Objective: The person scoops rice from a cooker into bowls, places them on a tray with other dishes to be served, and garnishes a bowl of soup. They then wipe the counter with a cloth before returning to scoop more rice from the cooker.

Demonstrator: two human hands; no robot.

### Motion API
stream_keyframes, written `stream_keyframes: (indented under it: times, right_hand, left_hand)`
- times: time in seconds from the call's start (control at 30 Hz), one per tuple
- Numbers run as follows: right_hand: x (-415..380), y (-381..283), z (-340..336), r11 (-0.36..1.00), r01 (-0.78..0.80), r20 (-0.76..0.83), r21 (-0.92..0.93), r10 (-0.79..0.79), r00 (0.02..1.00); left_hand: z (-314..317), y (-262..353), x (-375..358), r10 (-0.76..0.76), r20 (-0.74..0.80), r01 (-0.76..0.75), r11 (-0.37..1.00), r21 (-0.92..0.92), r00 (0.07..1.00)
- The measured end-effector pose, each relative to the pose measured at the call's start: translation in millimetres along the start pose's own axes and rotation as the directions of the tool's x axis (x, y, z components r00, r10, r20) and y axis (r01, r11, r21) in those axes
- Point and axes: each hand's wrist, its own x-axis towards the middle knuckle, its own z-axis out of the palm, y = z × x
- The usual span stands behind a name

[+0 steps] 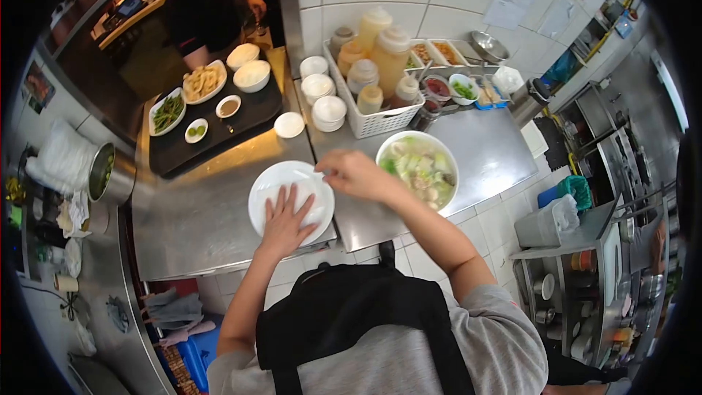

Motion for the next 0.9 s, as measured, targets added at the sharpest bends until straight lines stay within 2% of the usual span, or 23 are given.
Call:
stream_keyframes:
  times: [0.07, 0.13, 0.17, 0.2, 0.23, 0.27, 0.3, 0.33, 0.37, 0.4, 0.43, 0.5, 0.57, 0.63, 0.67, 0.77, 0.83, 0.87, 0.9]
  right_hand:
    - [1.3, 24.0, -66.5, 0.979, -0.13, 0.019, 0.159, 0.129, 0.992]
    - [7.8, 64.0, -130.6, 0.96, -0.271, -0.205, 0.074, 0.281, 0.938]
    - [12.8, 112.2, -151.3, 0.924, -0.31, -0.299, 0.222, 0.367, 0.881]
    - [24.7, 137.7, -176.8, 0.889, -0.433, -0.36, 0.149, 0.457, 0.813]
    - [30.8, 179.8, -193.1, 0.928, -0.373, -0.394, -0.018, 0.337, 0.855]
    - [41.2, 207.6, -202.8, 0.902, -0.427, -0.311, -0.066, 0.388, 0.868]
    - [52.1, 230.1, -203.7, 0.914, -0.392, -0.249, -0.108, 0.357, 0.9]
    - [63.1, 251.8, -200.3, 0.926, -0.349, -0.181, -0.146, 0.322, 0.929]
    - [75.7, 276.3, -192.2, 0.936, -0.323, -0.164, -0.138, 0.3, 0.94]
    - [88.6, 300.7, -180.0, 0.916, -0.258, -0.094, -0.306, 0.24, 0.966]
    - [101.5, 314.3, -169.1, 0.872, -0.168, -0.015, -0.46, 0.181, 0.983]
    - [116.2, 334.4, -153.5, 0.765, -0.106, 0.148, -0.635, 0.255, 0.956]
    - [130.7, 352.3, -142.6, 0.813, -0.1, 0.285, -0.574, 0.313, 0.906]
    - [139.1, 379.3, -127.0, 0.918, -0.001, 0.327, -0.396, 0.143, 0.934]
    - [150.3, 421.6, -111.0, 0.891, 0.072, 0.426, -0.448, 0.142, 0.893]
    - [147.8, 397.7, -112.1, 0.881, 0.069, 0.449, -0.468, 0.17, 0.877]
    - [143.7, 416.6, -102.0, 0.877, 0.032, 0.254, -0.48, 0.104, 0.962]
    - [143.4, 415.6, -102.0, 0.877, 0.028, 0.254, -0.48, 0.108, 0.961]
    - [141.4, 389.3, -111.3, 0.853, -0.048, 0.217, -0.52, 0.186, 0.958]
  left_hand:
    - [-5.9, 5.5, 1.2, -0.026, 0.031, 0.025, 1.0, 0.003, 0.999]
    - [-17.1, 11.5, 4.5, -0.031, 0.117, 0.031, 1.0, 0.001, 0.993]
    - [-23.3, 15.6, 6.9, -0.078, 0.126, 0.083, 0.996, -0.031, 0.989]
    - [-28.4, 20.3, 8.3, -0.089, 0.115, 0.093, 0.995, -0.029, 0.989]
    - [-32.9, 25.3, 8.6, -0.148, 0.006, 0.148, 0.983, -0.108, 0.989]
    - [-37.4, 33.3, 9.3, -0.215, -0.099, 0.194, 0.962, -0.192, 0.972]
    - [-42.8, 45.2, 10.2, -0.271, -0.172, 0.239, 0.953, -0.184, 0.947]
    - [-41.6, 53.7, 11.3, -0.293, -0.181, 0.261, 0.948, -0.182, 0.939]
    - [-38.8, 62.3, 11.2, -0.339, -0.277, 0.254, 0.919, -0.3, 0.899]
    - [-36.2, 71.3, 9.0, -0.395, -0.365, 0.234, 0.881, -0.412, 0.843]
    - [-36.1, 86.5, 7.6, -0.443, -0.401, 0.267, 0.866, -0.423, 0.802]
    - [-26.3, 111.3, 1.2, -0.526, -0.413, 0.315, 0.82, -0.478, 0.744]
    - [-17.6, 135.1, -8.2, -0.601, -0.428, 0.36, 0.775, -0.52, 0.675]
    - [-9.4, 154.5, -21.4, -0.69, -0.406, 0.43, 0.705, -0.564, 0.599]
    - [-4.8, 163.7, -27.2, -0.733, -0.366, 0.459, 0.657, -0.597, 0.574]
    - [5.6, 180.9, -46.3, -0.787, -0.361, 0.524, 0.607, -0.598, 0.5]
    - [7.7, 185.4, -54.3, -0.808, -0.351, 0.544, 0.581, -0.606, 0.473]
    - [8.9, 186.2, -57.0, -0.813, -0.363, 0.542, 0.576, -0.612, 0.454]
    - [10.0, 187.6, -59.6, -0.817, -0.371, 0.54, 0.572, -0.618, 0.441]
